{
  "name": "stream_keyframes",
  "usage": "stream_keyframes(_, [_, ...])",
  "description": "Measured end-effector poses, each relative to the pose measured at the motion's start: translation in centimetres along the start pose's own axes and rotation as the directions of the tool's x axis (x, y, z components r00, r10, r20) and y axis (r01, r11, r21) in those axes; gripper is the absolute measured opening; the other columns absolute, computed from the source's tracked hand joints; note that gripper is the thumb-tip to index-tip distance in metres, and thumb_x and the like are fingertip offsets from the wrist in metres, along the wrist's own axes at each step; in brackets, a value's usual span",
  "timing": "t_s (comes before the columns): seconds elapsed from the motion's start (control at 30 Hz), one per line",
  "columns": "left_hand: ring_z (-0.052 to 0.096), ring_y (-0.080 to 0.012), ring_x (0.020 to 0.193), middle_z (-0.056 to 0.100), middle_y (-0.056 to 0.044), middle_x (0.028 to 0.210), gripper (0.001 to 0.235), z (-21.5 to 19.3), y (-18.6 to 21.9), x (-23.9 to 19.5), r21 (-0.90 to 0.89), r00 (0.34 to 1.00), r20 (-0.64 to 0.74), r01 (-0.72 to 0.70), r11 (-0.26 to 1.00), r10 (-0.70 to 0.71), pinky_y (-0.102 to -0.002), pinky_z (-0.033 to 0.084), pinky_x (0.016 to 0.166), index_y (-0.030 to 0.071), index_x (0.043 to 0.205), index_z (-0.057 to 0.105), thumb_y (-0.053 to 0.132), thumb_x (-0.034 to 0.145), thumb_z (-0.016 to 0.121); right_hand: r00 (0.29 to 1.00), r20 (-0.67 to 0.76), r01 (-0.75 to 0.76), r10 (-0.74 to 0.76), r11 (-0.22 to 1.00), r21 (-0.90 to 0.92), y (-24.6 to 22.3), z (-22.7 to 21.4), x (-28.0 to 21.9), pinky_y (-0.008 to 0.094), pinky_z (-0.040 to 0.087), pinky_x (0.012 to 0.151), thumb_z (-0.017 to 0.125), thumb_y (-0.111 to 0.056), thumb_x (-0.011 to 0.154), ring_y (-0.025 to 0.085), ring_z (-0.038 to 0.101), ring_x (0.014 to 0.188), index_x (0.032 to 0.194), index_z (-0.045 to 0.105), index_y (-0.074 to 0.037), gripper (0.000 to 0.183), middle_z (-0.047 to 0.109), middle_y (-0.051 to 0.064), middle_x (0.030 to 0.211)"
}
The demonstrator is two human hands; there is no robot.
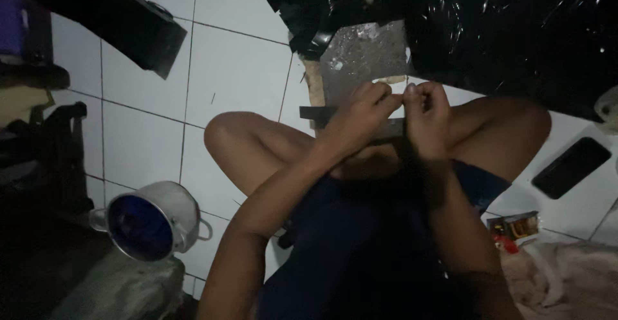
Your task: The person sits on the floor and uses a knife to cut a black sheet material into strips on a small wooden board. The person repeatedly cuts the material and places the resulting strips on the floor.
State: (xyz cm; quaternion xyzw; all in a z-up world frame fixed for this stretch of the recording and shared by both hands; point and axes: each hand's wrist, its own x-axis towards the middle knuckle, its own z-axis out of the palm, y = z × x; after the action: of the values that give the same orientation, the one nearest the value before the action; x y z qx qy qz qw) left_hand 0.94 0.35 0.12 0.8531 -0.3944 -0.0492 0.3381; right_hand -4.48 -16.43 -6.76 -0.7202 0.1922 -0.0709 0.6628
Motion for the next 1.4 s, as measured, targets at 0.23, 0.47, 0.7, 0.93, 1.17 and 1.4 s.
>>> stream_keyframes(0.23, [0.064,-0.0240,0.099,0.065,-0.009,0.103,0.025,-1.7,-0.8,-0.7,-0.062,0.999,0.025,0.033,0.998,-0.032,-0.036,0.054,0.081,0.007,0.116,0.073,0.006,0.091,0.071,0.961,0.010,-0.276,0.276,0.959,0.060,-3.2,-0.5,0.0,0.025,0.042,0.065,0.061,-0.020,0.108,0.007,0.049,0.072,0.096,0.061,-0.006,0.019,0.057,-0.002,0.081])
stream_keyframes(0.47, [0.065,-0.0244,0.095,0.065,-0.009,0.101,0.021,-2.3,-0.7,-0.3,-0.083,0.998,-0.058,-0.035,0.996,0.030,-0.036,0.054,0.080,0.005,0.110,0.075,0.003,0.090,0.072,0.939,0.043,-0.341,0.340,0.915,0.215,-2.8,-0.4,1.5,0.025,0.044,0.061,0.059,-0.021,0.109,0.007,0.053,0.070,0.095,0.063,-0.003,0.022,0.061,0.000,0.081])
stream_keyframes(0.7, [0.066,-0.0225,0.094,0.065,-0.008,0.102,0.019,-2.0,-0.5,-0.2,-0.100,0.998,-0.062,-0.024,0.995,0.018,-0.036,0.056,0.081,0.005,0.111,0.074,0.001,0.093,0.069,0.887,0.006,-0.458,0.462,0.878,0.137,-1.9,-1.0,2.4,0.024,0.046,0.055,0.058,-0.023,0.107,0.008,0.055,0.064,0.097,0.061,-0.004,0.021,0.060,0.002,0.076])
stream_keyframes(0.93, [0.068,-0.0231,0.096,0.067,-0.007,0.103,0.019,-1.9,-0.6,-0.2,-0.094,0.997,-0.073,-0.033,0.995,0.026,-0.037,0.056,0.083,0.008,0.112,0.073,0.005,0.094,0.069,0.872,-0.036,-0.481,0.489,0.867,0.128,1.3,-1.7,3.8,0.027,0.045,0.055,0.062,-0.023,0.106,0.011,0.056,0.063,0.098,0.063,-0.002,0.022,0.062,0.002,0.075])
stream_keyframes(1.17, [0.068,-0.0211,0.095,0.068,-0.006,0.104,0.014,-1.6,-0.3,0.1,-0.086,0.997,-0.074,-0.025,0.996,0.018,-0.036,0.054,0.082,0.009,0.112,0.072,0.010,0.098,0.069,0.890,-0.125,-0.444,0.439,0.896,-0.015,4.5,-2.2,4.7,0.027,0.048,0.056,0.059,-0.023,0.106,0.012,0.058,0.062,0.100,0.062,-0.004,0.021,0.063,0.004,0.075])
stream_keyframes(1.4, [0.067,-0.0197,0.092,0.068,-0.005,0.102,0.018,-1.7,-0.3,0.2,-0.052,0.999,-0.039,-0.032,0.998,0.030,-0.037,0.053,0.081,0.010,0.114,0.074,0.007,0.097,0.069,0.843,-0.134,-0.519,0.521,0.853,0.052,6.2,-1.9,6.0,0.030,0.047,0.055,0.057,-0.021,0.107,0.014,0.058,0.063,0.097,0.062,-0.003,0.021,0.063,0.005,0.075])
